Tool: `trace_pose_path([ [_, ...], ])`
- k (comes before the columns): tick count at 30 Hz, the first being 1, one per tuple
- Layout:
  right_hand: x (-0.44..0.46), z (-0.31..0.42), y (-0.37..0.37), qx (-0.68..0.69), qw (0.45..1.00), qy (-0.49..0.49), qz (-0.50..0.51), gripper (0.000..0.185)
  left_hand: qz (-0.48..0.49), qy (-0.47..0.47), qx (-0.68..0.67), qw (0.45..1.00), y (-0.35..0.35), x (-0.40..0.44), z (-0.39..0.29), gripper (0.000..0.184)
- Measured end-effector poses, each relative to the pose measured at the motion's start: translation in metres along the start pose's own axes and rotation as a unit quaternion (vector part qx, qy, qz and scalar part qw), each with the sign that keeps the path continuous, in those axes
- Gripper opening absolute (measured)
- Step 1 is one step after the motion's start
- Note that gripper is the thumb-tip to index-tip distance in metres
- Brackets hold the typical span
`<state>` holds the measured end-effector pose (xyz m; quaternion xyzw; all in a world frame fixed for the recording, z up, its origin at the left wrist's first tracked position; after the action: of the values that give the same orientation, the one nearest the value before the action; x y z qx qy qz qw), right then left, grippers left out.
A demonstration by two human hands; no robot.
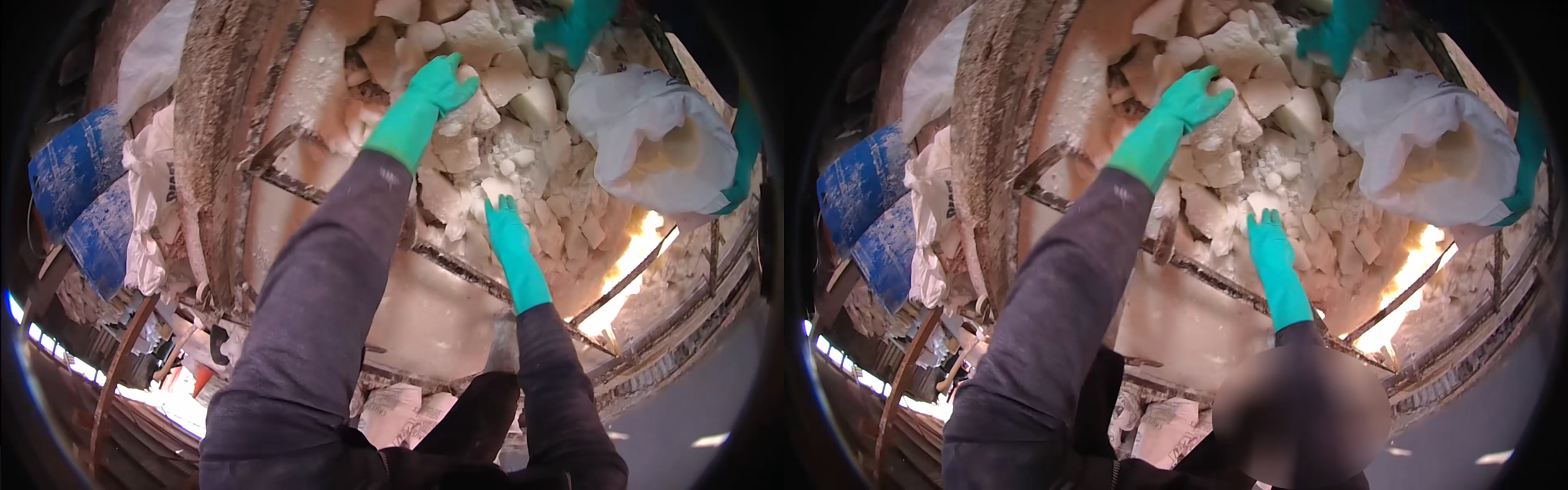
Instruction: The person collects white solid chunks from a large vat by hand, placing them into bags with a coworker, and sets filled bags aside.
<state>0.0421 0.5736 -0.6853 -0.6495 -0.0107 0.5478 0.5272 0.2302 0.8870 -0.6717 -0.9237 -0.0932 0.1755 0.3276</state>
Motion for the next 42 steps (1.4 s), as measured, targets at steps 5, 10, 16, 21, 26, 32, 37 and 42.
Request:
trace_pose_path([
  [5,0.042,-0.055,-0.084,0.546,0.796,0.252,-0.068,0.044,0.210,-0.114,0.036,0.970,0.054,0.011,0.013,0.073],
  [10,0.104,-0.082,-0.111,0.808,0.494,0.308,-0.097,0.053,0.006,0.057,0.286,0.957,0.084,-0.071,-0.098,0.058],
  [16,0.082,-0.072,-0.062,0.780,0.550,0.285,0.092,0.053,-0.044,0.011,-0.042,0.998,0.071,-0.172,-0.132,0.061],
  [21,0.072,-0.046,-0.053,0.832,0.476,0.279,0.060,0.057,-0.016,-0.416,-0.611,0.673,0.100,-0.158,-0.002,0.066],
  [26,0.069,0.000,-0.085,0.809,0.511,0.290,-0.017,0.061,-0.024,-0.397,-0.623,0.673,0.111,-0.164,0.009,0.051],
  [32,-0.029,0.006,-0.104,0.678,0.704,0.072,-0.198,0.053,-0.044,-0.345,-0.677,0.649,0.039,-0.236,-0.077,0.042],
  [37,-0.223,-0.055,-0.173,0.805,0.503,0.107,-0.294,0.053,0.016,-0.254,-0.616,0.746,-0.010,-0.227,-0.244,0.057],
  [42,-0.363,-0.123,-0.194,0.818,0.418,0.276,-0.284,0.048,0.052,-0.003,-0.471,0.881,-0.008,-0.149,-0.417,0.067],
])
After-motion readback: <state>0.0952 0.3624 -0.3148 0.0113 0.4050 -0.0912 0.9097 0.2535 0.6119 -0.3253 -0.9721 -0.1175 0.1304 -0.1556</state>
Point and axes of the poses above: each hand's wrist, its own x-axis towards the middle knuckle, its own y-axis out of the palm, z = x × y, the point moved 9 cm from there along x, towards the middle knuckle, and after that the axes turned 1 degree about z, right-handed, at the moved point
